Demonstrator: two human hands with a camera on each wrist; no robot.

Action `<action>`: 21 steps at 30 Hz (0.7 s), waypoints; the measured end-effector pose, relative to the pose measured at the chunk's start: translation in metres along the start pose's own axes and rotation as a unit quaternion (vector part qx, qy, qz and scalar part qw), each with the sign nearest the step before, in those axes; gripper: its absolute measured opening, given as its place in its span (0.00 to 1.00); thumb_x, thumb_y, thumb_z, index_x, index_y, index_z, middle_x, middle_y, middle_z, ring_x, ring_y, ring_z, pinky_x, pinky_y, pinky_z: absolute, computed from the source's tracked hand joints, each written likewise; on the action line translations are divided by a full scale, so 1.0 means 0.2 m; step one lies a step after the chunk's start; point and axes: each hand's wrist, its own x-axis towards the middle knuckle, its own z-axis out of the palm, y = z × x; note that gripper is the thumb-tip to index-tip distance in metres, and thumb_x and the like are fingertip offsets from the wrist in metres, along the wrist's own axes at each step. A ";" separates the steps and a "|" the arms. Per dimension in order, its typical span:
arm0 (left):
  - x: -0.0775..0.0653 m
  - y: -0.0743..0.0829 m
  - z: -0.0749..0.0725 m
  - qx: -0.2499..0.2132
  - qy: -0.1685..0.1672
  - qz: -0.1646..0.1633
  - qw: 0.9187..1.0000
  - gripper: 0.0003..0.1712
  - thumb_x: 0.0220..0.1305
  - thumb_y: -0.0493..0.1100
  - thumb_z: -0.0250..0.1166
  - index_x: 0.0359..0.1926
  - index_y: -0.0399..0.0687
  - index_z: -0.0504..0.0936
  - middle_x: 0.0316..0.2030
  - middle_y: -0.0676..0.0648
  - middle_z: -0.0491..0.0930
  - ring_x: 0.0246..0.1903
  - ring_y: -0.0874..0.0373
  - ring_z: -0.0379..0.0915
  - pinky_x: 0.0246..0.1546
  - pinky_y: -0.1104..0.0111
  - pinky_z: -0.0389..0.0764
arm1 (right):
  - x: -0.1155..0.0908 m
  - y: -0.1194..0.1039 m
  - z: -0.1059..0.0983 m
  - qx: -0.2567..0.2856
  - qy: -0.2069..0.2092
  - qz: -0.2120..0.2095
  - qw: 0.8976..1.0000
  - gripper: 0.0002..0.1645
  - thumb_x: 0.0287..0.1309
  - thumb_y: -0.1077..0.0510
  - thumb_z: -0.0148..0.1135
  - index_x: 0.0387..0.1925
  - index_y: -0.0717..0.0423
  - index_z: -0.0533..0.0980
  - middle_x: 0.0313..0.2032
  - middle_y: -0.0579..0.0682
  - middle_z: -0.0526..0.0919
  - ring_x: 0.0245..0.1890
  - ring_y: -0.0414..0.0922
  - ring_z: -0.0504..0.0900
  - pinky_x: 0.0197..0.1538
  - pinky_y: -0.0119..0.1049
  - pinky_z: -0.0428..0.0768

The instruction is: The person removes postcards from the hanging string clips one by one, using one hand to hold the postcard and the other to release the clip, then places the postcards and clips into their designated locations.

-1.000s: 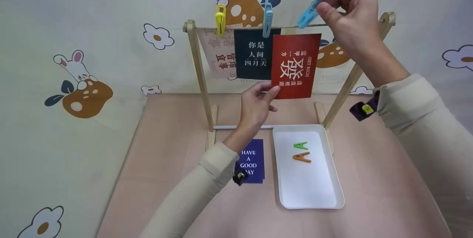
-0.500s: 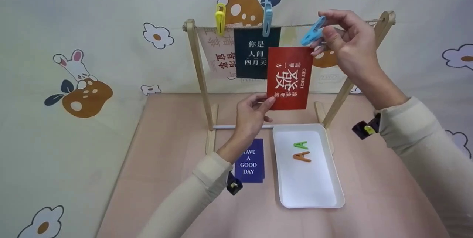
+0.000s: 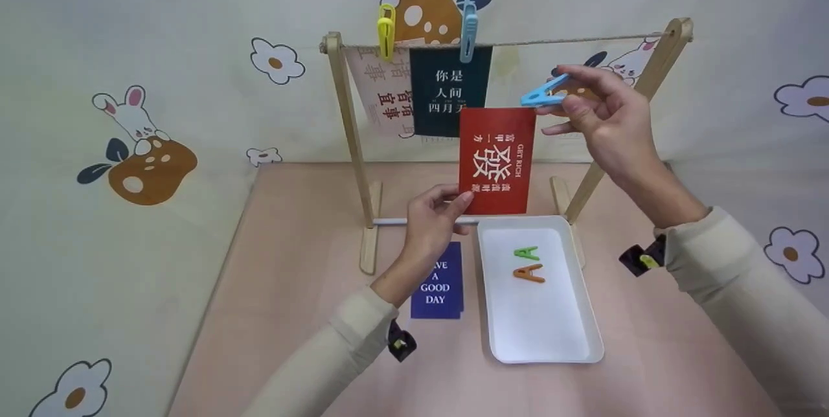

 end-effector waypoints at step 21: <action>-0.07 -0.20 -0.09 0.043 -0.011 -0.072 0.996 0.15 0.55 0.48 0.65 0.44 0.50 0.80 0.39 0.50 0.82 0.36 0.58 0.80 0.27 0.68 0.82 | -0.22 0.24 0.01 -0.027 -0.067 0.051 0.996 0.25 0.59 0.66 0.54 0.59 0.61 0.64 0.49 0.62 0.71 0.44 0.46 0.80 0.44 0.32 0.82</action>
